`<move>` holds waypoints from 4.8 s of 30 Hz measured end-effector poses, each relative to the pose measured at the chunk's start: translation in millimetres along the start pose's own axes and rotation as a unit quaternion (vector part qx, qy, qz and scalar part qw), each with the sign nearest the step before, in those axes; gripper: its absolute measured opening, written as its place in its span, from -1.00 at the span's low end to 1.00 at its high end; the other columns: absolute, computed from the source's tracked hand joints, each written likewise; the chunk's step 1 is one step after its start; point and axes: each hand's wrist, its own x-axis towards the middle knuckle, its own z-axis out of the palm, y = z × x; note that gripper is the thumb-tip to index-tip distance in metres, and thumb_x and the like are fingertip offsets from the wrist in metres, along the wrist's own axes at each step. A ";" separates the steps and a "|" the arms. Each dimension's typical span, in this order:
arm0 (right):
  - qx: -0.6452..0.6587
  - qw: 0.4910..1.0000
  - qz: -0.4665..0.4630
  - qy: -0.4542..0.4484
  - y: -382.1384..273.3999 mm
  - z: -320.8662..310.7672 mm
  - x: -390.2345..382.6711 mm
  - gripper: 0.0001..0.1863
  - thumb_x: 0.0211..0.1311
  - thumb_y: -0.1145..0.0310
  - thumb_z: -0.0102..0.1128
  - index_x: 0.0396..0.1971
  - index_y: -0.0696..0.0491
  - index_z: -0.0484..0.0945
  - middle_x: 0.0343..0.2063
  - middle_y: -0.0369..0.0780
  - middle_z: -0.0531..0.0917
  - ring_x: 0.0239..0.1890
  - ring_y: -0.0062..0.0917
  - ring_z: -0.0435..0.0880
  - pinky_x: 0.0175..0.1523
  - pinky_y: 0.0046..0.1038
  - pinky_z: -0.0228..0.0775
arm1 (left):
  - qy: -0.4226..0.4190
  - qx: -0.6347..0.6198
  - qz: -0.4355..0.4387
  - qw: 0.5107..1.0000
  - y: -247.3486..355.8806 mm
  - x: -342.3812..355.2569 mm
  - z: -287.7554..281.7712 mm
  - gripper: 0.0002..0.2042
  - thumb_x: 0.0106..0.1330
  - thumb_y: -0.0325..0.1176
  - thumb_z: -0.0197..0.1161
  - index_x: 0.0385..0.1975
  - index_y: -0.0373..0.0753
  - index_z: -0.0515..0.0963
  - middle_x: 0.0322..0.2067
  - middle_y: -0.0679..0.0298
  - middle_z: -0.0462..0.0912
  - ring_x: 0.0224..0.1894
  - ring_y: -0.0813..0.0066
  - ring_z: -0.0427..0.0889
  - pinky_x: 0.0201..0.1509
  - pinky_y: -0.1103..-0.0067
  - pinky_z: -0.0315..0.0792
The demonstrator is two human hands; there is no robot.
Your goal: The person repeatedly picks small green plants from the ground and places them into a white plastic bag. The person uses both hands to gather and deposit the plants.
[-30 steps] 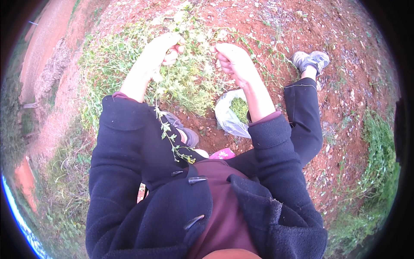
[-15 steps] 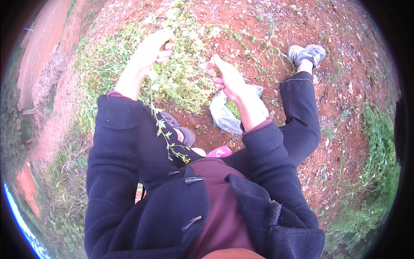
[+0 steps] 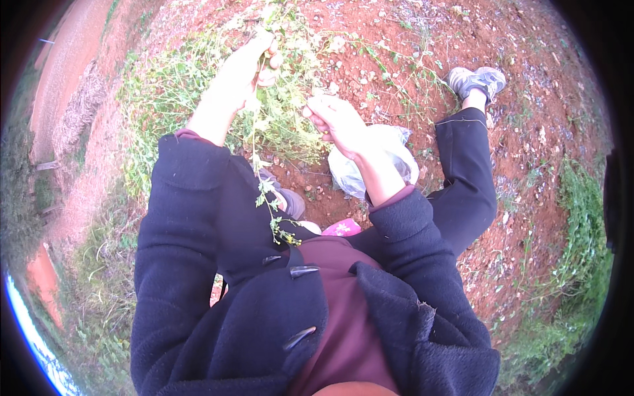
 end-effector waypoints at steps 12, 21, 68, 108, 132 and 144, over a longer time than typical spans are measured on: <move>0.245 0.969 0.009 0.004 42.2 -31.3 -17.5 -0.76 0.39 0.26 -0.14 -0.38 0.08 0.41 -0.55 -0.39 0.34 -0.66 -0.79 0.11 -0.61 -0.72 -0.09 | 0.007 0.010 0.016 1.000 -2.6 5.4 -1.3 -0.77 0.42 -0.20 0.00 -0.46 -0.15 0.32 -0.68 0.51 0.18 -0.72 0.75 0.07 -0.66 0.74 0.02; 0.275 0.961 0.010 -0.040 35.3 -31.1 -7.2 -0.56 0.44 0.01 -0.23 -0.32 0.12 0.42 -0.51 -0.34 0.39 -0.67 -0.77 0.12 -0.64 -0.72 -0.13 | -0.013 0.056 0.003 0.998 -2.7 5.7 2.1 -0.76 0.42 -0.17 0.01 -0.47 -0.14 0.32 -0.68 0.53 0.18 -0.72 0.76 0.07 -0.65 0.73 0.02; 0.267 0.961 -0.001 -0.064 1.1 4.9 -24.1 -0.74 0.40 0.21 -0.09 -0.33 0.10 0.42 -0.51 -0.35 0.41 -0.69 -0.77 0.13 -0.64 -0.72 -0.09 | 0.016 0.083 0.064 0.994 -10.8 20.7 4.3 -0.77 0.42 -0.17 0.01 -0.39 -0.17 0.33 -0.66 0.53 0.18 -0.70 0.78 0.08 -0.65 0.76 0.00; 0.290 0.952 0.025 -0.091 17.4 -5.9 -25.6 -0.77 0.42 0.21 -0.11 -0.41 0.03 0.34 -0.55 -0.40 0.32 -0.67 -0.78 0.09 -0.63 -0.73 -0.07 | 0.098 -0.007 0.018 0.995 -24.5 47.5 3.2 -0.85 0.34 -0.20 0.03 -0.47 -0.02 0.37 -0.68 0.48 0.26 -0.73 0.62 0.21 -0.71 0.67 0.07; -0.551 0.820 -0.095 0.118 54.1 -99.6 -58.8 -0.74 0.20 0.41 0.07 -0.12 0.02 0.59 -0.22 -0.17 0.64 -0.17 -0.42 0.60 -0.02 -0.42 0.41 | 0.113 -0.005 0.105 0.988 4.7 47.6 -17.1 -0.77 0.38 -0.20 0.02 -0.55 -0.03 0.30 -0.69 0.50 0.23 -0.72 0.68 0.14 -0.70 0.67 0.00; -0.112 0.991 -0.066 0.009 26.4 -18.8 -45.9 -0.72 0.36 0.28 0.00 -0.11 0.12 0.56 -0.36 -0.36 0.60 -0.37 -0.73 0.47 -0.21 -0.64 0.33 | 0.088 -0.050 0.063 0.993 -2.2 52.6 -6.1 -0.86 0.36 -0.25 0.05 -0.45 -0.04 0.35 -0.68 0.47 0.25 -0.72 0.65 0.19 -0.72 0.71 0.04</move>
